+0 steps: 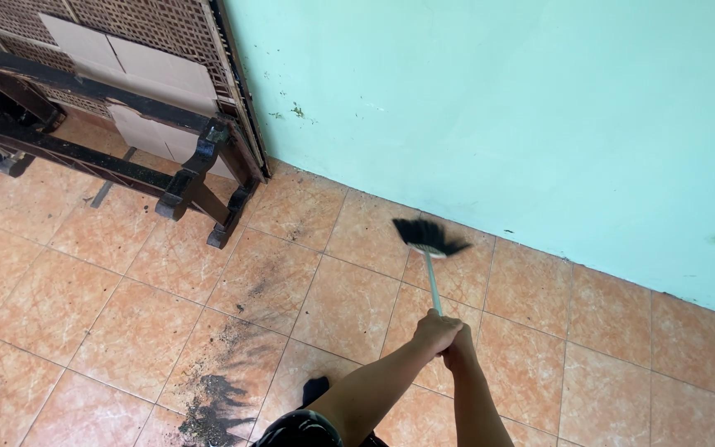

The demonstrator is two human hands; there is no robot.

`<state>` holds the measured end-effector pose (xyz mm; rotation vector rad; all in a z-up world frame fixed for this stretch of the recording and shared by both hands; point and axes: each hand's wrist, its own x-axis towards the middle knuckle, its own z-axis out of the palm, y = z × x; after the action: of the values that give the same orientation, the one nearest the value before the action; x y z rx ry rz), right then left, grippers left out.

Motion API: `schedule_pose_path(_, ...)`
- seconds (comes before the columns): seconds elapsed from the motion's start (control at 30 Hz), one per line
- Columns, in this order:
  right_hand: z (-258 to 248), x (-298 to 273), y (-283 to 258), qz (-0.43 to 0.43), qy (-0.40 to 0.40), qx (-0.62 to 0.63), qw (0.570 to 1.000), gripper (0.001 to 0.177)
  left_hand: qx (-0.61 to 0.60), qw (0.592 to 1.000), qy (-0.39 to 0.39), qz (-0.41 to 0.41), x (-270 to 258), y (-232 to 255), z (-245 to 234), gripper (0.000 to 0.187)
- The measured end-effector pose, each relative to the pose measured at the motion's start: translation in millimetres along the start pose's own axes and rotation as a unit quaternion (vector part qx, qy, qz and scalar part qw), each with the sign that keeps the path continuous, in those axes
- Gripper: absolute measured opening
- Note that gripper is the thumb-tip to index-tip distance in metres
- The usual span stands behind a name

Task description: Sweeping a pile of dust and debris on a tiled floor using a broom.

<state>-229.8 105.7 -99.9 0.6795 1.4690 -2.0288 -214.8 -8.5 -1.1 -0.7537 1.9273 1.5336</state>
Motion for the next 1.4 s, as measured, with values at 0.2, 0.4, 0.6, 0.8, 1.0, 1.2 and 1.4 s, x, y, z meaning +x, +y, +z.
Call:
schedule_pose_path(0.2,5.8,35.4,38.0,0.099,0.057,-0.001,0.993,0.030,-0.031,0.998,-0.041,-0.041,23.8,-26.9,-21.0,0.058)
schedule_pose_path(0.4,38.6,64.7,41.0,0.135,0.019,-0.005,0.991,0.032,-0.124,0.990,-0.006,-0.059,42.0,-39.4,-48.0,0.052)
schedule_pose_path(0.6,80.9,65.9,63.4,0.150,0.013,-0.037,0.988,0.031,-0.232,0.968,0.009,-0.093,79.0,-94.5,-63.1,0.049)
schedule_pose_path(0.8,132.8,27.1,48.3,0.101,-0.044,-0.193,0.975,0.032,-0.301,0.943,0.015,-0.142,56.9,-103.2,-96.1,0.048)
schedule_pose_path(1.0,165.0,-4.3,25.9,0.111,-0.106,-0.359,0.921,0.020,-0.363,0.920,0.037,-0.144,51.2,-112.7,-107.4,0.044)
schedule_pose_path(1.2,132.5,13.3,15.3,0.045,-0.208,-0.420,0.882,0.015,-0.403,0.899,0.026,-0.171,14.7,-66.7,-104.5,0.051)
schedule_pose_path(1.4,124.2,-42.5,-39.7,0.095,-0.101,-0.301,0.944,0.022,-0.378,0.896,0.116,-0.202,-27.8,-8.3,-76.5,0.083)
